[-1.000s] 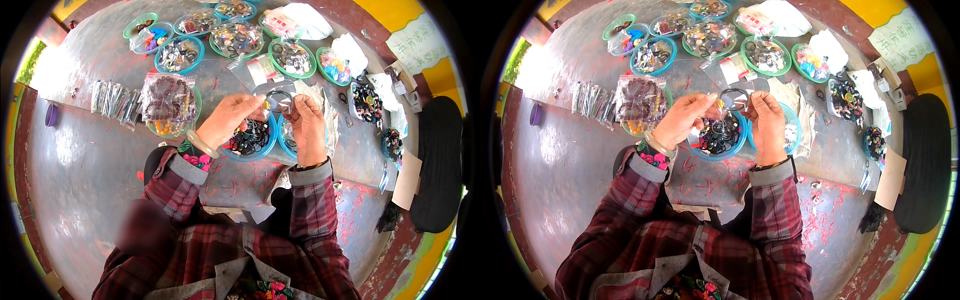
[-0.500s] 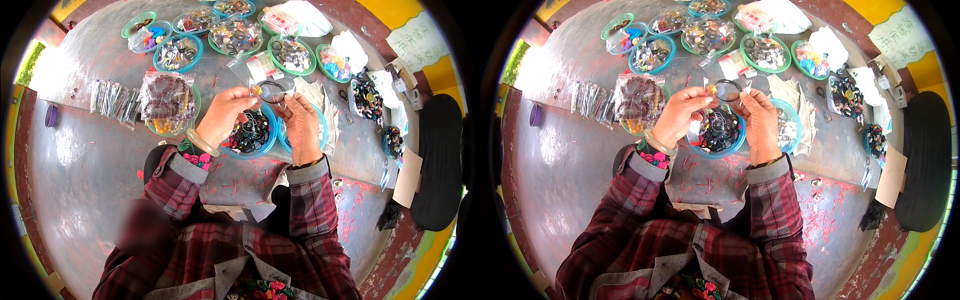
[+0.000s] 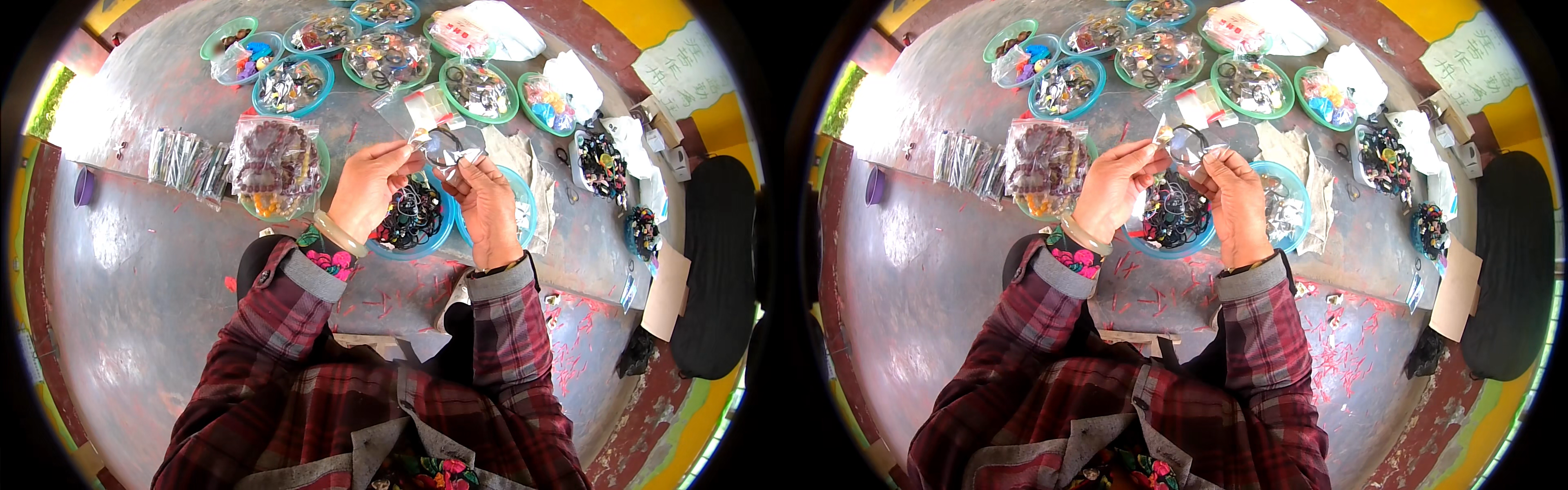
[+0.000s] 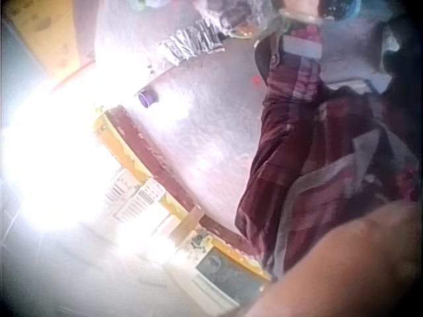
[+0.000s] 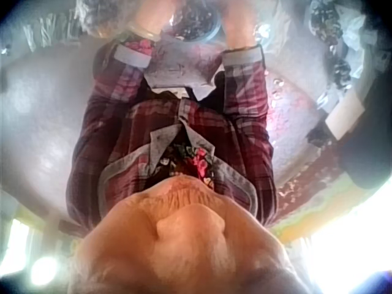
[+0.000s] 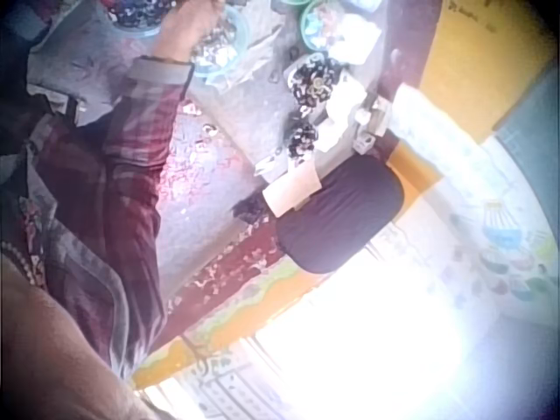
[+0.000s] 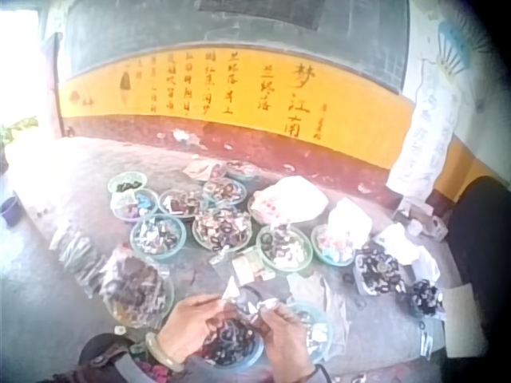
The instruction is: The person sits at a table and packs small keychains into clear plastic bags. They pick up a keychain from a blue bowl, place it into a bag, and then seal the bag. The person repeats this process for multiple keychains, placing the finished packages on the table.
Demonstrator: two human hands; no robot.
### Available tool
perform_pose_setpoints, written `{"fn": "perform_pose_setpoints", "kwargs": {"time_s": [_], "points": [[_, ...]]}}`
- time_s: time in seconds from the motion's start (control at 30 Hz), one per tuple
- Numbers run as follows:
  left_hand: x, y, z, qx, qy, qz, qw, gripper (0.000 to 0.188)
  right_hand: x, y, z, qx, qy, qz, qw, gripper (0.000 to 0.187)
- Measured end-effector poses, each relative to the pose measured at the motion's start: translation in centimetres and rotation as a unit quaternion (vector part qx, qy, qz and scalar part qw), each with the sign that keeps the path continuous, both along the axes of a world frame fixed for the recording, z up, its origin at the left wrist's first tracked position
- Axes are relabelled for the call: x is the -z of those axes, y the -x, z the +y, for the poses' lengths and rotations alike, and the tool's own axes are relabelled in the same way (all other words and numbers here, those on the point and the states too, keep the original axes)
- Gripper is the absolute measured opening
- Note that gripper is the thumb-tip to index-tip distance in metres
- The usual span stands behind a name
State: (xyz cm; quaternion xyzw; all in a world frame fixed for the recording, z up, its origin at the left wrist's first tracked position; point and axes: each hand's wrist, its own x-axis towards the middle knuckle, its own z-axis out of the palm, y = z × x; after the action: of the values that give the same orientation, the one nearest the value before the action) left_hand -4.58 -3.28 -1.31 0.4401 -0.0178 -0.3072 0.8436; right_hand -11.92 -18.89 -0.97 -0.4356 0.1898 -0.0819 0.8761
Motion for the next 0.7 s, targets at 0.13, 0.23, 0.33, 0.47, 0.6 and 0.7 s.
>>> {"fn": "perform_pose_setpoints", "kwargs": {"time_s": [0.13, 0.23, 0.33, 0.47, 0.6, 0.7], "points": [[0.1, 0.1, 0.0, -0.03, -0.01, 0.003, 1.0, 0.027, 0.1, 0.0, 0.4, -0.004, -0.011, -0.015, 1.0, 0.006], [-0.1, 0.2, -0.1, -0.059, -0.03, -0.013, 0.998, 0.025, -0.3, 0.1, 0.4, -0.008, -0.002, -0.008, 1.0, 0.004], [-0.2, -0.1, 0.1, -0.065, -0.077, -0.048, 0.994, 0.02, -0.4, 0.0, 0.1, -0.001, 0.025, -0.01, 1.0, 0.005], [-1.3, -0.2, 0.1, -0.061, -0.08, -0.057, 0.993, 0.018, -0.3, 0.1, 0.1, 0.01, 0.05, -0.022, 0.998, 0.006], [0.1, -0.7, 0.1, -0.055, 0.052, -0.001, 0.997, 0.016, -0.2, 0.1, 0.7, 0.011, 0.045, -0.021, 0.999, 0.008], [-0.1, -0.1, -0.4, -0.05, 0.123, 0.004, 0.991, 0.012, 1.2, -0.3, 1.0, 0.023, 0.028, -0.053, 0.998, 0.008]]}}
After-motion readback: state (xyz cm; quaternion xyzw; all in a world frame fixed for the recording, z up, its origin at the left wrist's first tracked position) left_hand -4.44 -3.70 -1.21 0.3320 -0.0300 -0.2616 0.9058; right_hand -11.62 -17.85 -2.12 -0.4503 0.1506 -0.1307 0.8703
